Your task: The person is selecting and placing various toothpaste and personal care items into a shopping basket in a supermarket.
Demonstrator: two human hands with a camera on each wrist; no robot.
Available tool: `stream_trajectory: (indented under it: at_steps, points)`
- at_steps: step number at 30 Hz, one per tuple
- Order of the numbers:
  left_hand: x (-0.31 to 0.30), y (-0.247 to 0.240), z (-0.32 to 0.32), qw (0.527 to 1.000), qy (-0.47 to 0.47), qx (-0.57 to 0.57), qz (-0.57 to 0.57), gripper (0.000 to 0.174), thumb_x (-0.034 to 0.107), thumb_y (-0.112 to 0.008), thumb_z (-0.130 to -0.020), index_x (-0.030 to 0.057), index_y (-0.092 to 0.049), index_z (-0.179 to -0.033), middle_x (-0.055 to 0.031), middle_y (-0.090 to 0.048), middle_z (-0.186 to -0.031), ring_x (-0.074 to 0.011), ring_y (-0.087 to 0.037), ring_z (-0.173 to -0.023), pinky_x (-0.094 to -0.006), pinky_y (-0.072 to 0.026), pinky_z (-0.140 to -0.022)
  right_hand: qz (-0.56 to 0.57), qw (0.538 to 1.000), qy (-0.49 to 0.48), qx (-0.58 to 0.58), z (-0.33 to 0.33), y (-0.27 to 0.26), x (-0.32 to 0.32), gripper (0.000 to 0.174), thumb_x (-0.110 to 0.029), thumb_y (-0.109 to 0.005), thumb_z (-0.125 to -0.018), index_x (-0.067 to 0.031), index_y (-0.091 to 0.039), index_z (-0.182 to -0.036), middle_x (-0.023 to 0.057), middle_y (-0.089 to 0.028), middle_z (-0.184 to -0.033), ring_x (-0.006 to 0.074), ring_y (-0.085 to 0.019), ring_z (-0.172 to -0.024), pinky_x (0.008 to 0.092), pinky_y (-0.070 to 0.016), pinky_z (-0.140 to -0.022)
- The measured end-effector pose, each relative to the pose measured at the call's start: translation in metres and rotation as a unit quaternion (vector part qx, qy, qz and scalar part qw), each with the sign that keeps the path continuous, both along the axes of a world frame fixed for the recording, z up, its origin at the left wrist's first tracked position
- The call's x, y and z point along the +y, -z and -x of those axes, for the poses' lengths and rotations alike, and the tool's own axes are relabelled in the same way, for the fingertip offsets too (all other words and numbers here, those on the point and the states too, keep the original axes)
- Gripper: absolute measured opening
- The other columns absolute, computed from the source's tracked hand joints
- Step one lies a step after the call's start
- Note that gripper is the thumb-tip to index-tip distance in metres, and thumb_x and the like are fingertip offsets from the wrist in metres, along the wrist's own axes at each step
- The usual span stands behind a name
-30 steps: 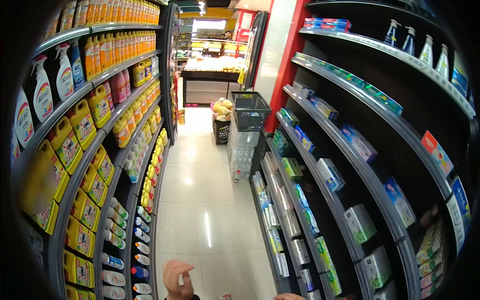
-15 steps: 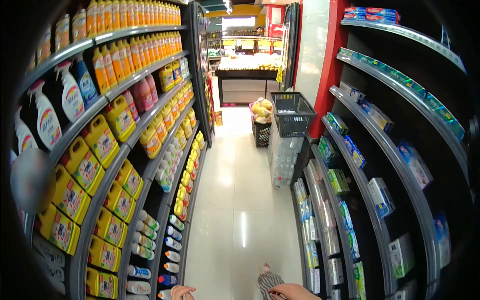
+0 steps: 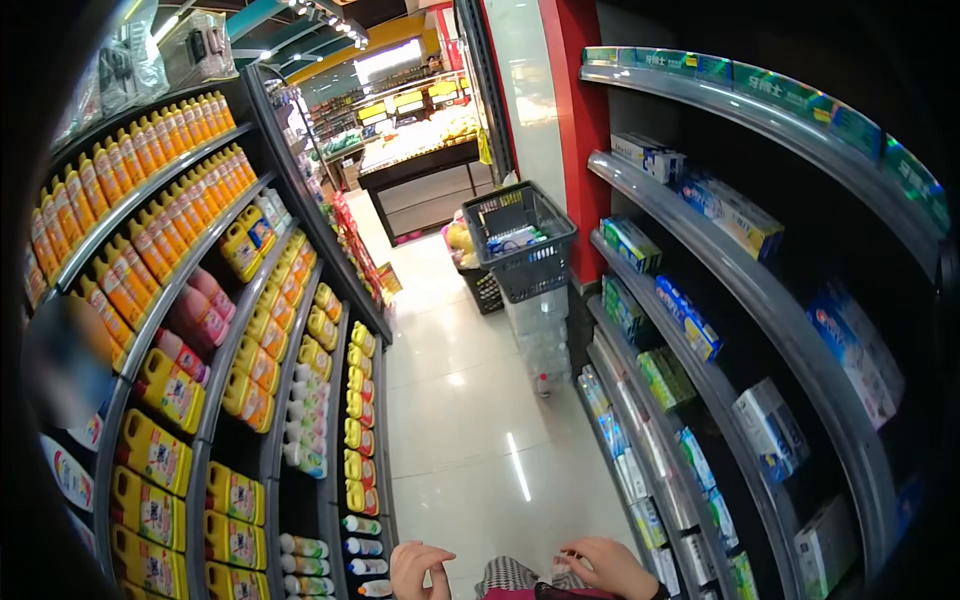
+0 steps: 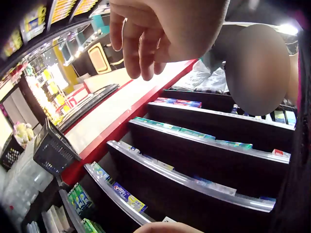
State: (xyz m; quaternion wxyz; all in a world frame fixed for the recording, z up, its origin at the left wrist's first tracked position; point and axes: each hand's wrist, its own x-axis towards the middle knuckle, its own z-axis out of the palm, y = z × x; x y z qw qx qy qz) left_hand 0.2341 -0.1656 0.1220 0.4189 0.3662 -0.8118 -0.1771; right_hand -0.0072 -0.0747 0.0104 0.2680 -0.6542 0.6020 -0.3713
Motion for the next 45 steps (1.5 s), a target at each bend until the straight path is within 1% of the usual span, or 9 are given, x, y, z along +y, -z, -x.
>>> stream_trajectory:
  at_steps: [9, 12, 24, 30, 32, 36, 41, 44, 45]
  points:
    - [-0.186, 0.048, 0.014, 0.998, -0.018, -0.004, -0.054, 0.011, -0.004, -0.050, -0.084, 0.0015, -0.060, -0.085, -0.0119, -0.061, -0.081, -0.0285, -0.058, -0.079, -0.0361, -0.0446, -0.074, -0.074, 0.995, -0.019, 0.067, 0.019, 0.034, -0.151, 0.019, -0.020, -0.056, -0.085, -0.0057, -0.061, -0.096, 0.0125, -0.064, -0.088, 0.0303, -0.061, -0.082, 0.0394, -0.0489, -0.072]
    - [-0.271, 0.059, 0.010, 0.997, -0.057, 0.005, -0.044, 0.014, -0.009, -0.050, -0.075, 0.0032, -0.057, -0.078, -0.0075, -0.062, -0.072, -0.0276, -0.056, -0.073, -0.0381, -0.0426, -0.078, -0.067, 0.993, -0.007, 0.095, 0.004, 0.029, -0.240, 0.020, -0.020, -0.055, -0.085, -0.0051, -0.060, -0.097, 0.0125, -0.063, -0.087, 0.0306, -0.061, -0.081, 0.0393, -0.0488, -0.072]
    - [-0.590, 0.101, -0.059, 0.992, -0.109, 0.021, -0.067, 0.013, -0.008, -0.049, -0.077, 0.0011, -0.056, -0.083, -0.0084, -0.058, -0.071, -0.0245, -0.055, -0.070, -0.0334, -0.0416, -0.072, -0.079, 0.988, -0.065, 0.114, -0.049, 0.016, -0.579, 0.022, -0.018, -0.055, -0.085, -0.0039, -0.058, -0.101, 0.0134, -0.062, -0.088, 0.0319, -0.060, -0.084, 0.0398, -0.0483, -0.076]
    - [-0.656, 0.151, -0.085, 0.967, -0.161, 0.057, -0.187, 0.011, -0.006, -0.048, -0.081, -0.0011, -0.055, -0.086, -0.0107, -0.056, -0.072, -0.0248, -0.054, -0.070, -0.0334, -0.0423, -0.070, -0.076, 0.984, 0.022, 0.157, -0.015, 0.041, -0.675, 0.031, -0.014, -0.061, -0.082, -0.0033, -0.053, -0.110, 0.0182, -0.056, -0.108, 0.0350, -0.055, -0.098, 0.0393, -0.0460, -0.083]
    - [-0.687, 0.164, -0.091, 0.978, -0.171, -0.004, -0.119, 0.011, -0.007, -0.047, -0.082, -0.0015, -0.055, -0.086, -0.0104, -0.056, -0.072, -0.0234, -0.054, -0.070, -0.0325, -0.0430, -0.068, -0.042, 0.975, 0.084, 0.200, -0.005, 0.045, -0.721, 0.038, -0.013, -0.062, -0.078, -0.0037, -0.051, -0.113, 0.0203, -0.051, -0.116, 0.0386, -0.052, -0.104, 0.0429, -0.0439, -0.087]
    - [-0.739, 0.172, -0.068, 0.947, -0.213, 0.048, -0.237, 0.009, -0.005, -0.047, -0.083, -0.0024, -0.055, -0.086, -0.0109, -0.056, -0.074, -0.0236, -0.055, -0.071, -0.0329, -0.0427, -0.069, -0.017, 0.975, 0.122, 0.185, 0.042, 0.058, -0.795, 0.040, -0.014, -0.063, -0.077, -0.0040, -0.052, -0.113, 0.0190, -0.048, -0.120, 0.0383, -0.049, -0.109, 0.0439, -0.0403, -0.092]
    - [-0.842, 0.157, -0.002, 0.978, -0.152, -0.016, -0.143, 0.011, -0.007, -0.048, -0.082, -0.0017, -0.057, -0.087, -0.0113, -0.057, -0.076, -0.0226, -0.056, -0.073, -0.0320, -0.0428, -0.069, 0.040, 0.918, 0.309, 0.243, 0.139, 0.083, -0.886, 0.037, -0.020, -0.065, -0.077, -0.0053, -0.055, -0.109, 0.0170, -0.049, -0.118, 0.0386, -0.040, -0.120, 0.0533, -0.0251, -0.103]
    - [-0.925, 0.117, 0.078, 0.967, -0.144, -0.047, -0.205, 0.012, 0.002, -0.051, -0.088, -0.0005, -0.062, -0.091, -0.0110, -0.063, -0.084, -0.0239, -0.060, -0.080, -0.0338, -0.0456, -0.076, 0.012, 0.883, 0.392, 0.258, 0.210, 0.100, -0.937, 0.030, -0.022, -0.064, -0.077, -0.0054, -0.058, -0.102, 0.0166, -0.050, -0.116, 0.0372, -0.040, -0.119, 0.0542, -0.0212, -0.105]
    - [-0.950, 0.147, 0.077, 0.945, -0.110, -0.041, -0.305, 0.034, 0.017, -0.058, -0.087, 0.0002, -0.055, -0.116, -0.0179, -0.060, -0.105, -0.0293, -0.057, -0.096, -0.0386, -0.0436, -0.086, 0.030, 0.868, 0.422, 0.259, 0.230, 0.104, -0.947, 0.017, -0.017, -0.062, -0.076, -0.0069, -0.061, -0.090, 0.0114, -0.057, -0.103, 0.0307, -0.048, -0.109, 0.0522, -0.0244, -0.102]
